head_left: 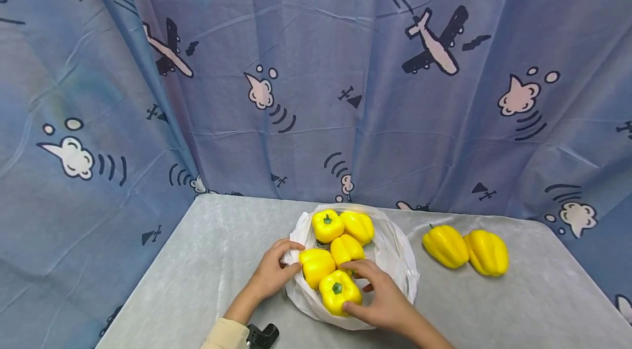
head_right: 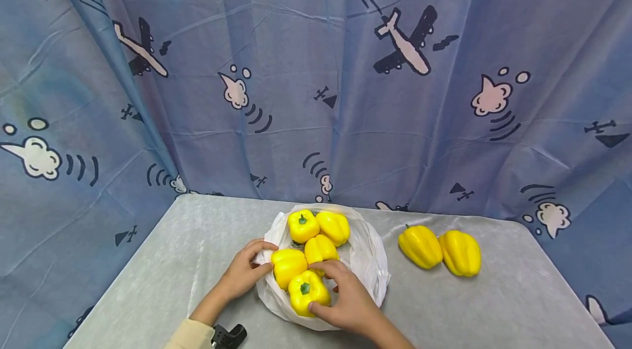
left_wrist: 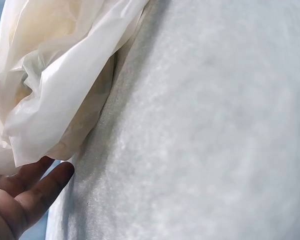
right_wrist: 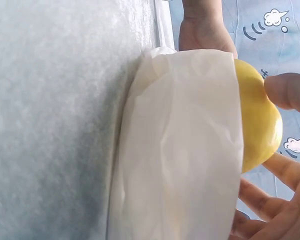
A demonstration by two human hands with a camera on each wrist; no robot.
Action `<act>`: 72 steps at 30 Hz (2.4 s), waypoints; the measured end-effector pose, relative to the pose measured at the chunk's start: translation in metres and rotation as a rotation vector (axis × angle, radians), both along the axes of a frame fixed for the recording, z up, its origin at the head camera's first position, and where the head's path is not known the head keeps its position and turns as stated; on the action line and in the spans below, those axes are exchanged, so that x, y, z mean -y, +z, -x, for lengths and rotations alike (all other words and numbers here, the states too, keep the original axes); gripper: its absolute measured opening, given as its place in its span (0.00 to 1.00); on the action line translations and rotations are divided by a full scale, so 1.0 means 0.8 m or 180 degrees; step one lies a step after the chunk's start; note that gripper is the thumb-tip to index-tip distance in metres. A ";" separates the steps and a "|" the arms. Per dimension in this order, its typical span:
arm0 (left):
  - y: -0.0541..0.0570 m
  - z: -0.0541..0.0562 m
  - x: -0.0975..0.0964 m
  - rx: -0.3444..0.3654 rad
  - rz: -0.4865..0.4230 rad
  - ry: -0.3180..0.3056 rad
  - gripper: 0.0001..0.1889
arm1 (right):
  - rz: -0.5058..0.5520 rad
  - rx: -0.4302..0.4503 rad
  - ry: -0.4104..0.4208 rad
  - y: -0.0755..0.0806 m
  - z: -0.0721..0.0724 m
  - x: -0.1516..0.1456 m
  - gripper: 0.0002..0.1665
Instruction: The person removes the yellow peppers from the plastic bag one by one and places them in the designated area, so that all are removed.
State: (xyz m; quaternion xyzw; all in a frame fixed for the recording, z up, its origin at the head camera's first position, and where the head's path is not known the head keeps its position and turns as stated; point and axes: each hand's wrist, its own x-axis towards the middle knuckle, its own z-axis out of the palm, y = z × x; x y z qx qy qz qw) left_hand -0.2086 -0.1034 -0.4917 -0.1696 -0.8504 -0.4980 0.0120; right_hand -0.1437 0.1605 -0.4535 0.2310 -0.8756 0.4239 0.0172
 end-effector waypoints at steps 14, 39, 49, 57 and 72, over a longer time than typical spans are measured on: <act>0.000 0.000 0.000 0.0018 -0.0026 -0.0004 0.15 | 0.0031 0.0421 0.0106 0.000 0.002 0.002 0.35; -0.002 0.000 0.000 0.0019 -0.0050 0.0008 0.15 | 0.0120 0.0516 -0.0140 0.019 0.002 -0.006 0.34; 0.001 0.001 0.000 0.0008 -0.0086 -0.0030 0.15 | 0.0179 0.0316 -0.0261 0.030 0.008 -0.018 0.34; 0.003 0.001 0.000 -0.0007 -0.0087 -0.0042 0.15 | 0.0274 0.0208 -0.0393 0.047 0.013 -0.033 0.35; 0.001 0.003 0.002 0.0002 -0.0082 -0.0058 0.15 | 0.0252 0.0029 -0.0550 0.074 0.017 -0.058 0.33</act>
